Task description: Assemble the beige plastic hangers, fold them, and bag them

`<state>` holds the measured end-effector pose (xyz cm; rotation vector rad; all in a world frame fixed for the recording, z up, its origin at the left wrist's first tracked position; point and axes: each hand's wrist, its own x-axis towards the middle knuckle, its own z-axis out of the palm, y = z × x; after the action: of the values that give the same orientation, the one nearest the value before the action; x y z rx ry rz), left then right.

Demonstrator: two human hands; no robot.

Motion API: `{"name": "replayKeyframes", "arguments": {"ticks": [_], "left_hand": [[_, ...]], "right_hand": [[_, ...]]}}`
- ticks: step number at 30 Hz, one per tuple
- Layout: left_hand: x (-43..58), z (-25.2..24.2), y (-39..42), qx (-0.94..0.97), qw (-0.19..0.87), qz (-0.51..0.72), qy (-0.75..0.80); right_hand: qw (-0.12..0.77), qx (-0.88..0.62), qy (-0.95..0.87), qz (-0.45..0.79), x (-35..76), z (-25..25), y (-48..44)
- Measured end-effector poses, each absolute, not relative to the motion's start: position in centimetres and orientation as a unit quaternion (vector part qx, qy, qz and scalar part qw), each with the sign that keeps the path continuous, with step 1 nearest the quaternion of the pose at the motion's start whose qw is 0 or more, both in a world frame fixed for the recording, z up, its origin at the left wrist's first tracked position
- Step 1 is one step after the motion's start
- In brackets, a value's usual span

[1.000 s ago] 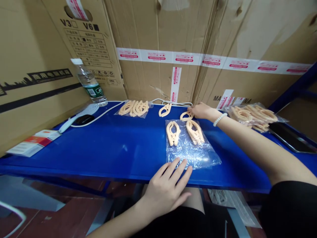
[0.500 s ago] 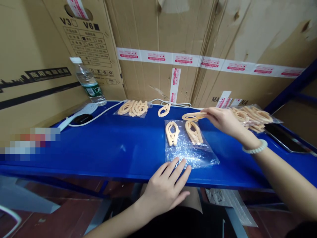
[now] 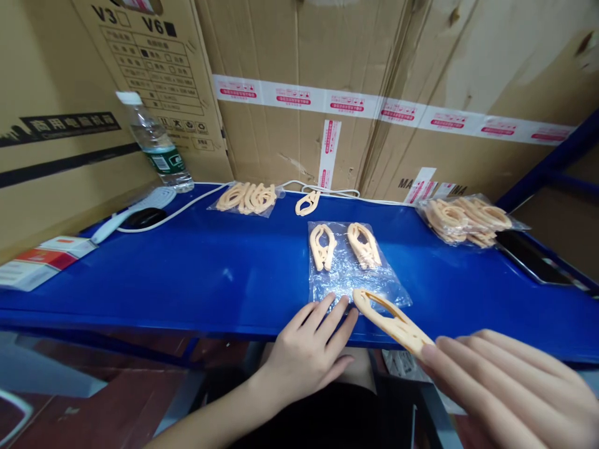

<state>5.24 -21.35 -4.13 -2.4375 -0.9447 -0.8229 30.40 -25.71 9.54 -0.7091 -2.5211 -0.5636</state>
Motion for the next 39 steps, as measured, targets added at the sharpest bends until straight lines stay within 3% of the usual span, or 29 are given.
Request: {"name": "replayKeyframes", "arguments": {"ticks": [3, 12, 29, 39], "left_hand": [[5.3, -4.3, -21.3, -0.873, 0.193, -0.292, -0.34], [5.5, -4.7, -21.3, -0.867, 0.187, -0.318, -0.335], [5.5, -4.6, -21.2, -0.859, 0.197, -0.338, -0.329], [5.4, -4.3, -21.2, -0.863, 0.202, -0.326, -0.329]], "right_hand": [[0.167, -0.163, -0.938, -0.257, 29.2, 8.2, -24.1], [0.147, -0.121, -0.909, -0.372, 26.9, 5.0, -18.3], [0.135, -0.177, -0.909, -0.351, 22.2, 3.3, -13.8], [0.155, -0.192, -0.933, -0.261, 23.1, 4.5, -14.4]]}}
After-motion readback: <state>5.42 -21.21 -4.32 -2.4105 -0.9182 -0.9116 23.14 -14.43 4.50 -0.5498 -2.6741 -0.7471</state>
